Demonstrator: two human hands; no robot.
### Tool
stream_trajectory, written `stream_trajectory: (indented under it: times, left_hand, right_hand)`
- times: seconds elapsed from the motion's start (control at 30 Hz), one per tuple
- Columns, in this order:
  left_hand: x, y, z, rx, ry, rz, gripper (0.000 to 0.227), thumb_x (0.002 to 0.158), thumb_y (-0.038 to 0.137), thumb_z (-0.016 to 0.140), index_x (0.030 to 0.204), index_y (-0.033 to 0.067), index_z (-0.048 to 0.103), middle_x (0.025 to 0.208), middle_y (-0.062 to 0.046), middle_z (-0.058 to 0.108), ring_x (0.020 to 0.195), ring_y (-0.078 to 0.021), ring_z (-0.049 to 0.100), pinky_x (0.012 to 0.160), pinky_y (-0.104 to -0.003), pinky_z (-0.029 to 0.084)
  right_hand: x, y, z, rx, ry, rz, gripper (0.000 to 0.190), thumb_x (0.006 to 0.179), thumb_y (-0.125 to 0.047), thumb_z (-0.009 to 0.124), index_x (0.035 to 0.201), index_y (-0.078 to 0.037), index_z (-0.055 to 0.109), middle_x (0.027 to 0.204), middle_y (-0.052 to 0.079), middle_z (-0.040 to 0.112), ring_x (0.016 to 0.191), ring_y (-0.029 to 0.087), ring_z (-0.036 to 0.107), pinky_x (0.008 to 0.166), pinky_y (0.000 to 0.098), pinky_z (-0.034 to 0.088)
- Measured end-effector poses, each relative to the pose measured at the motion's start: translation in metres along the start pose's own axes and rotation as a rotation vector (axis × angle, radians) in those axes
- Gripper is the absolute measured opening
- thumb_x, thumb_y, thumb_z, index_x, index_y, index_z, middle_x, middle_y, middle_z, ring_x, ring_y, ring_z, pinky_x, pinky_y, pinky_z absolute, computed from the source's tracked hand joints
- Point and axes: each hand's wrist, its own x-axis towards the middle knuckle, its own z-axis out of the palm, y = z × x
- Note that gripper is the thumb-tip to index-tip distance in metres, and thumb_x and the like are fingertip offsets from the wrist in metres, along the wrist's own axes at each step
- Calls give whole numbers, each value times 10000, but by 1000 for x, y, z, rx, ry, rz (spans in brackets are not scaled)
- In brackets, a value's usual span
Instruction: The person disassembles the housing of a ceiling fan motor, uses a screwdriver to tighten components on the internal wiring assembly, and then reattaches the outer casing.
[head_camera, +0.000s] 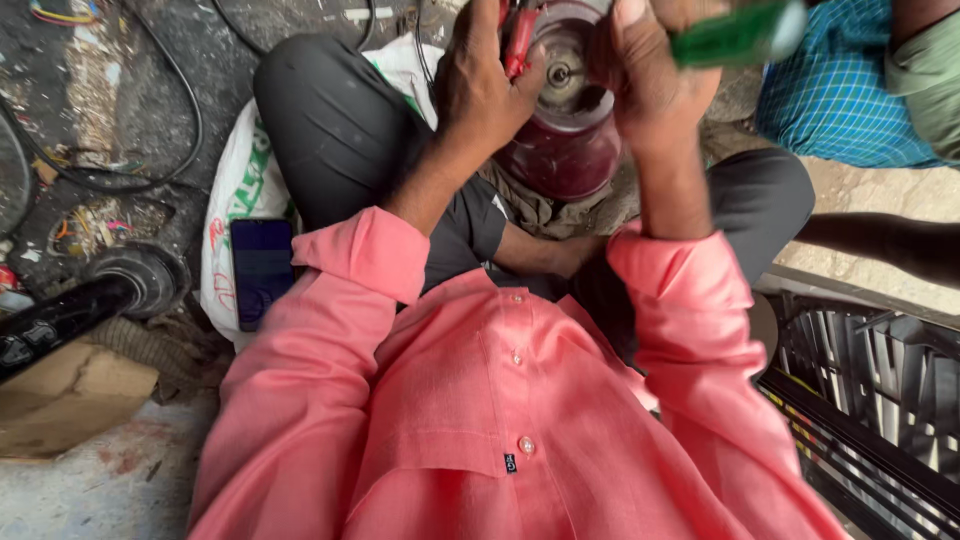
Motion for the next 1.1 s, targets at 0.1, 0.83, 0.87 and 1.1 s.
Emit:
stream_trajectory:
  times: [0.1, 0.83, 0.87, 1.1]
  left_hand:
    - [6, 11, 14, -27, -19, 19, 807, 895, 126, 823, 1510, 27, 310, 1317, -215, 593, 1198, -406, 625, 1025, -454, 542]
    - [0, -13, 55, -81, 129, 98, 703, 862, 163, 775, 1394, -57, 371, 1133, -270, 597, 1010, -412, 647, 867, -431, 567]
    - [6, -12, 55, -90, 131, 116, 703, 862, 163, 775, 1394, -57, 371, 1133, -270, 597, 1010, -412, 647, 867, -431, 567]
    - [15, -10, -42, -181, -168, -134, 404, 1003, 189, 806, 1311, 54, 582, 1126, -139, 701, 1003, -274, 722, 903, -391, 584]
  right_hand:
    - [11, 1, -14, 78, -127, 76, 427, 1212, -177, 608, 837, -22, 476, 666, 147, 476, 564, 270, 480, 539, 369, 390]
    - [-64, -61, -63, 154, 311, -204, 465, 1072, -477, 403, 792, -105, 404, 643, 35, 387, 456, 155, 325, 467, 324, 393]
    - [-56, -72, -72, 171, 334, -197, 444, 1065, -468, 405, 799, -112, 408, 629, 29, 388, 444, 144, 321, 470, 326, 390]
    - [-100, -54, -29, -779, 56, 279, 267, 946, -172, 876, 989, -45, 645, 850, -2, 601, 761, 97, 543, 689, 270, 440]
